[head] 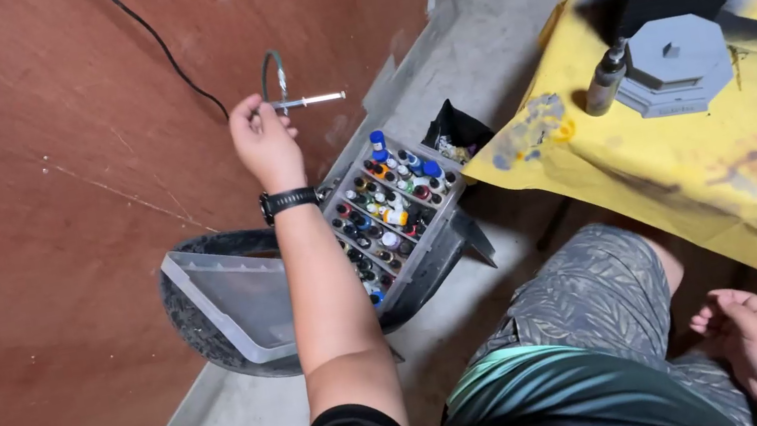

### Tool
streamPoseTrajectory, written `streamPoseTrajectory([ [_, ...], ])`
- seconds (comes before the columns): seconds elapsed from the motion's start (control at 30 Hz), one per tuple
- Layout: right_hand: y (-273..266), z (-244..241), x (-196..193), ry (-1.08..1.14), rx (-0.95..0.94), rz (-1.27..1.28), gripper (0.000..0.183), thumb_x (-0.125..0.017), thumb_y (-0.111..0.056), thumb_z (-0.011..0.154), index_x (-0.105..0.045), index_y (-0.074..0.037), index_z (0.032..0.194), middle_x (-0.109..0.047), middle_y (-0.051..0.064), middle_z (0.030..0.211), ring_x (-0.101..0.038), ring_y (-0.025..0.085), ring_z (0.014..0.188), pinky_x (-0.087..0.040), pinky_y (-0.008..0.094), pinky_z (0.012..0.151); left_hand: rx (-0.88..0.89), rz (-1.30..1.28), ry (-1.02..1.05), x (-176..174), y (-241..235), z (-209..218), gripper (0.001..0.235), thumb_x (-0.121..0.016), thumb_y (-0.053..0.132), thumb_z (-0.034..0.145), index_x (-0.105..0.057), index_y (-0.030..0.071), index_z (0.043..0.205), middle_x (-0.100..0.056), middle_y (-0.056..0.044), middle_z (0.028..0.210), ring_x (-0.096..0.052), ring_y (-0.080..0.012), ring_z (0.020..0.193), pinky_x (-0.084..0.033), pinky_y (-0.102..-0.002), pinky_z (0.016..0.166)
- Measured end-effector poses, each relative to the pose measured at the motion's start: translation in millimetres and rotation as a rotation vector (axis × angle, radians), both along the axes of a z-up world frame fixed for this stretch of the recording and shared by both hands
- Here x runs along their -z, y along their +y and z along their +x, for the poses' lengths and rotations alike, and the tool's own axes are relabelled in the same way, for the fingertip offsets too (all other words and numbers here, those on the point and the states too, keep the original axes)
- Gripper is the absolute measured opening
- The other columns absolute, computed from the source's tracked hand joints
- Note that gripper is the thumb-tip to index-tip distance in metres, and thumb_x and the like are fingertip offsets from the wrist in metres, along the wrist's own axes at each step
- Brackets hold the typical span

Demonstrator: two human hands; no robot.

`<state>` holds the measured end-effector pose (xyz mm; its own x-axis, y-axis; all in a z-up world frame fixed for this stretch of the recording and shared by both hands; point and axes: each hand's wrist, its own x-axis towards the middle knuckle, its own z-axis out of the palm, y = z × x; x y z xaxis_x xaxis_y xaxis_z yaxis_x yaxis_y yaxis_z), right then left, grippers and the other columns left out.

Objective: The person prepares an airbrush for use by selecting paint from a storage case, shaking the bottle, and carefully adding paint to the airbrush reservoir while performing minor adjustments.

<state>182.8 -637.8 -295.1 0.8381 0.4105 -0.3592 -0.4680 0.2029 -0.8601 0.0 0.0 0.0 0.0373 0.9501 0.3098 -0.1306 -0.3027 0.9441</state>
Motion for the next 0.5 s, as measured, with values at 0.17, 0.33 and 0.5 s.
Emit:
streamPoseTrajectory([
  [0.17, -1.6, -1.8, 3.0, -0.003, -0.009, -0.018, 0.011, -0.058, -0.019, 0.114, -0.06, -0.01, 0.119, -0.062, 0.013, 0.095, -0.064, 0.027, 0.088, -0.057, 0.044, 0.088, 0.016, 0.211, -0.095, -55.4, -0.8, -8.9, 0.013, -0.057, 0.007, 0.097, -0.062, 0.008, 0.109, -0.06, -0.004, 0.08, -0.061, -0.0087, 0.061, -0.056, -0.023, 0.049],
  [0.33, -1.5, 1.8, 8.1, -0.014, -0.028, -0.048, 0.012, -0.056, -0.019, 0.116, -0.059, -0.009, 0.121, -0.061, 0.013, 0.095, -0.064, 0.029, 0.087, -0.057, 0.043, 0.086, 0.066, 0.535, -0.194, -126.5, -17.8, -20.1, 0.014, -0.058, 0.0, 0.098, -0.061, 0.006, 0.11, -0.061, -0.009, 0.084, -0.061, -0.0117, 0.064, -0.057, -0.024, 0.047],
  [0.5, -1.3, -1.0, 2.1, -0.038, -0.061, -0.11, 0.013, -0.054, -0.02, 0.116, -0.058, -0.01, 0.124, -0.062, 0.014, 0.097, -0.065, 0.031, 0.087, -0.054, 0.046, 0.074, 0.184, 0.789, -0.325, -186.7, -49.0, -22.9, 0.016, -0.063, -0.004, 0.095, -0.059, 0.009, 0.104, -0.058, -0.012, 0.081, -0.058, -0.0191, 0.062, -0.059, -0.035, 0.051],
])
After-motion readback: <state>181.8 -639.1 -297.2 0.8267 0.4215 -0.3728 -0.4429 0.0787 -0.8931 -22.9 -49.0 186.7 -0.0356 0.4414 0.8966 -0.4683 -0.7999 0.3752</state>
